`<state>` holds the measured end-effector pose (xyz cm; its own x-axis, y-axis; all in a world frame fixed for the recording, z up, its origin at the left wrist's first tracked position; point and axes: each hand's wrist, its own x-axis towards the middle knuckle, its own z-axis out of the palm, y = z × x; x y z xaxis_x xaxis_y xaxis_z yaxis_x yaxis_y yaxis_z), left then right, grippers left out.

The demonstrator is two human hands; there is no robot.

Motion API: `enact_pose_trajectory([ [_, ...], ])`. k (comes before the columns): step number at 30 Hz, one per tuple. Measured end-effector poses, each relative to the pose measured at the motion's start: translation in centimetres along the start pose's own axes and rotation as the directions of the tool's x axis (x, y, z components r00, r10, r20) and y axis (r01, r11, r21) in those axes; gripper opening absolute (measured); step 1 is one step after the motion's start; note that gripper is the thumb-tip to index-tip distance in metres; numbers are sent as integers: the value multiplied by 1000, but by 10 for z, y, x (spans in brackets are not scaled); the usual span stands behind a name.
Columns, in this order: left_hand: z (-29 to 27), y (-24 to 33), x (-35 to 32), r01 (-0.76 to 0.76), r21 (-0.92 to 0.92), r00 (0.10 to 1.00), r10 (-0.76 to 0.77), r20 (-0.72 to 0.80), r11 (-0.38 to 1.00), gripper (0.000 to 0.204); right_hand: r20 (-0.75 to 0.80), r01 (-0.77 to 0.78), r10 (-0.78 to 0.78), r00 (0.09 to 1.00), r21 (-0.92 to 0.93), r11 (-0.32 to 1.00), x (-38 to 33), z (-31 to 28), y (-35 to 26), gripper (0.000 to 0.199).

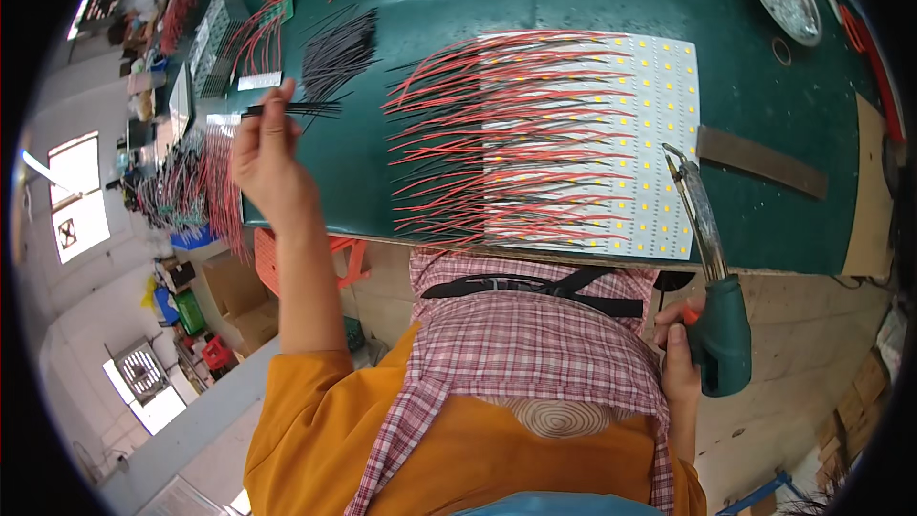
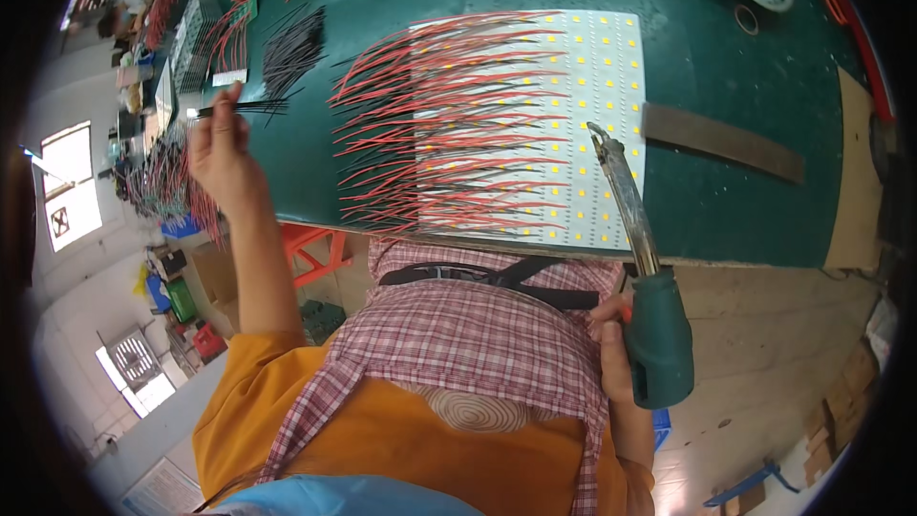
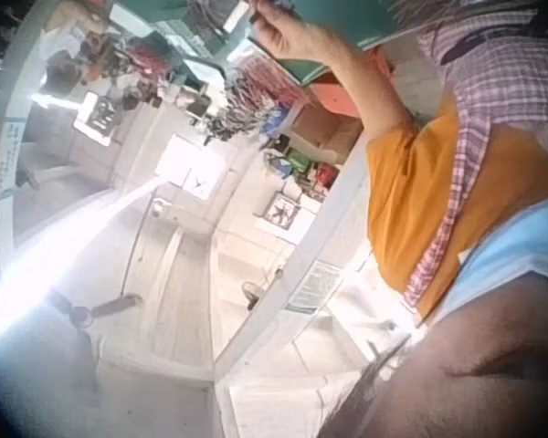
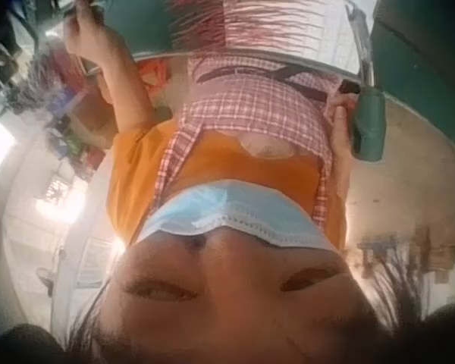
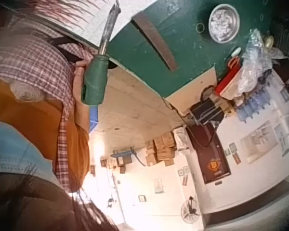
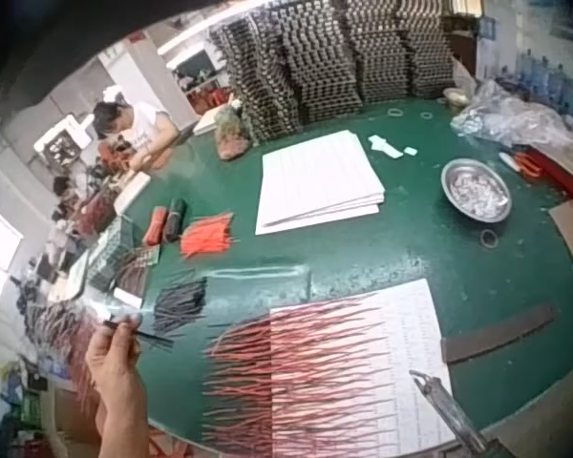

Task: The person is soldering colored wires onto LED panels at a workbench.

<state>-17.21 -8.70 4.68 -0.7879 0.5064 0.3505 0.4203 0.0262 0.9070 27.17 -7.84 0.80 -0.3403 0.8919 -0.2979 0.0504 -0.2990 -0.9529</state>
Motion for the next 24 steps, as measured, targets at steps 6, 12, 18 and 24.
enact_pose_trajectory([
  [6,-5,-11,-1,76,35,997,-75,-18,996,16,-30,26,-27,999,-31,999,1,1,-10,37],
  [12,-53,114,80,-443,348,896,417,150,826,24,-127,61,-66,990,-45,997,23,-7,-62,40],
  [18,131,81,12,-738,59,467,444,765,673,29,-196,113,-91,976,104,988,70,20,-75,41],
  [24,181,44,-32,-798,12,378,485,788,603,25,25,-82,83,996,-39,996,74,16,-62,27],
])
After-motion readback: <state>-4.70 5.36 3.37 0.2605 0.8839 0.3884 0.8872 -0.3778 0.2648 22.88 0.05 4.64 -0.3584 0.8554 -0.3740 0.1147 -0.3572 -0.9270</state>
